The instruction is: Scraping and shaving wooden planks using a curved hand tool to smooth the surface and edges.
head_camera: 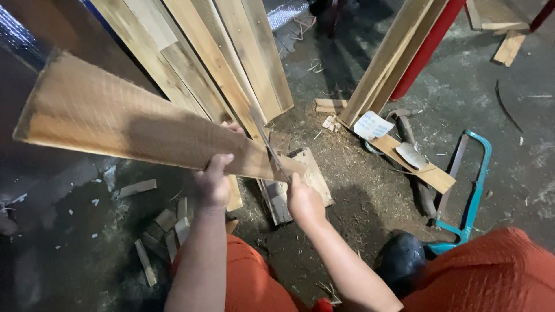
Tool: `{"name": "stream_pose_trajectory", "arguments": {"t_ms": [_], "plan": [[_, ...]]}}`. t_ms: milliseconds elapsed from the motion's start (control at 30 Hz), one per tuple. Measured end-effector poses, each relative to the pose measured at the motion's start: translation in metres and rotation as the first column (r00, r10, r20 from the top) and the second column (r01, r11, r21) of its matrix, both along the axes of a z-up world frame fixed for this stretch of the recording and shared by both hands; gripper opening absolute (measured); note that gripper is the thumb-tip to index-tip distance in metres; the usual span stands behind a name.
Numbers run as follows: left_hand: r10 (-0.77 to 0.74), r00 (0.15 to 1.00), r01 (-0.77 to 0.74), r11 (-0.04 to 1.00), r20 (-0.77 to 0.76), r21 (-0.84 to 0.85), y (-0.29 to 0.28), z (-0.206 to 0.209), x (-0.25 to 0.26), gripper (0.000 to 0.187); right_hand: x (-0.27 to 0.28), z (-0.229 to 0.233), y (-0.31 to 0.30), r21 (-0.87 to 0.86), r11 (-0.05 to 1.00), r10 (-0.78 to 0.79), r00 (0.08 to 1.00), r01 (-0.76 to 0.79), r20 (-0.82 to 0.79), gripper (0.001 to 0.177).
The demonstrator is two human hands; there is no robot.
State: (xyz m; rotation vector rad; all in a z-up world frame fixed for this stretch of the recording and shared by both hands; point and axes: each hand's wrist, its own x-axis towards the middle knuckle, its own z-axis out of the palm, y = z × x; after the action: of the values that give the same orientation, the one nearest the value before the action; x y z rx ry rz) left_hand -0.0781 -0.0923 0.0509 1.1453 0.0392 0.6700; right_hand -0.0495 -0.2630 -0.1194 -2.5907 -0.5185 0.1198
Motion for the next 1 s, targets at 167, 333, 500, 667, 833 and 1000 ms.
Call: {"name": "stream_pose_trajectory", "arguments": {"t_ms": [167, 333, 500, 667, 833, 1000], "plan": [[0.078, 0.996, -0.075, 0.996, -0.05, 0.055, -0.022, 0.008, -0.01, 0.052, 0.005, -0.048, 0.003, -0.082, 0.992, -0.073, 0.974, 0.092, 0.216, 0.013], [0.138, 0.989, -0.137, 0.99, -0.051, 0.026, -0.019, -0.013, -0.001, 0.054, -0.004, -0.022, 0.014, -0.044, 0.997, -0.047, 0.983, 0.056, 0.179, 0.023], [0.108, 0.994, -0.107, 0.992, -0.006, 0.07, -0.028, -0.005, -0.003, 0.049, -0.001, -0.018, 0.008, 0.012, 0.999, -0.042, 0.981, 0.041, 0.187, 0.042], [0.175, 0.984, -0.172, 0.983, -0.042, 0.07, -0.025, -0.032, -0.002, 0.059, 0.0, -0.048, 0.004, -0.055, 0.992, -0.106, 0.983, 0.115, 0.148, 0.024], [0.162, 0.974, -0.141, 0.981, -0.157, 0.134, -0.04, 0.001, -0.012, 0.049, -0.008, -0.012, 0.004, 0.014, 0.997, -0.079, 0.975, 0.077, 0.21, 0.033], [0.226, 0.944, -0.191, 0.968, -0.241, 0.162, -0.039, 0.007, -0.008, 0.055, 0.011, -0.041, -0.005, -0.102, 0.986, -0.11, 0.973, 0.132, 0.201, 0.02]]}}
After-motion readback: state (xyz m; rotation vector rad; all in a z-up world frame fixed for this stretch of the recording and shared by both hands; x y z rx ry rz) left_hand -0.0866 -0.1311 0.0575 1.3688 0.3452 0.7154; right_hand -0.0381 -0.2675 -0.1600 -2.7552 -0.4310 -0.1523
